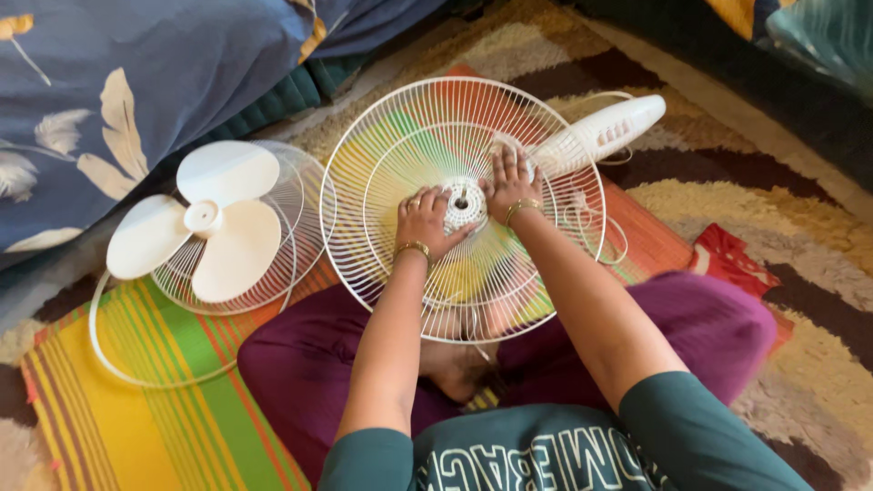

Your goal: The person assembles a white pedestal fan on a mat. They attach the front wire cage to the motor housing, secure it with a central nut, and then mount the fan blade onto the motor shaft.

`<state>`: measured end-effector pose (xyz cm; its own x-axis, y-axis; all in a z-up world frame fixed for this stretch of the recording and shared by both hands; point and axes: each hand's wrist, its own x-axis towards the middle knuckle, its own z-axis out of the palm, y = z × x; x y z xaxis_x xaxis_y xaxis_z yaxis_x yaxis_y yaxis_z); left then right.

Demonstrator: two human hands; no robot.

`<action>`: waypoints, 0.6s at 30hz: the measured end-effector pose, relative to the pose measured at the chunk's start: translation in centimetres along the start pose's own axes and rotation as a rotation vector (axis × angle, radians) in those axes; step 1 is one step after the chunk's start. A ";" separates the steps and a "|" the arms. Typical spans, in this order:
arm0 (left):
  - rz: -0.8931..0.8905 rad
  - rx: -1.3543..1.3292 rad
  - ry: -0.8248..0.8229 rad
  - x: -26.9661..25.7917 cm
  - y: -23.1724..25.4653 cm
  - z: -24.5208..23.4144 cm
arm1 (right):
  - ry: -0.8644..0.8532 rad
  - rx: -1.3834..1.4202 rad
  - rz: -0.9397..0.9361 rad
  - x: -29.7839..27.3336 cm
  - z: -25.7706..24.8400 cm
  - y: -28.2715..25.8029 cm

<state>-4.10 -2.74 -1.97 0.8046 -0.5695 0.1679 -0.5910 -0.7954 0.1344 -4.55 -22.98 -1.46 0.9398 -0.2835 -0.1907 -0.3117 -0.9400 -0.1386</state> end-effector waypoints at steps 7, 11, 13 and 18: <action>-0.026 -0.025 0.033 -0.8 -0.7 0.2 | 0.036 -0.074 -0.022 0.3 0.6 -0.6; -0.047 -0.057 -0.009 -0.8 -1.0 0.3 | 0.195 -0.066 -0.115 1.9 2.6 -0.3; -0.038 -0.049 -0.024 -0.4 -0.9 0.1 | 0.269 0.018 -0.182 2.9 3.4 0.2; -0.058 -0.008 -0.099 0.0 0.0 -1.0 | 0.408 0.386 -0.446 2.4 4.3 3.0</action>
<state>-4.14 -2.51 -0.98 0.8390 -0.5405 0.0624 -0.5433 -0.8263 0.1486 -3.86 -25.70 -6.53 0.9432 -0.0071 0.3321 0.1580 -0.8699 -0.4673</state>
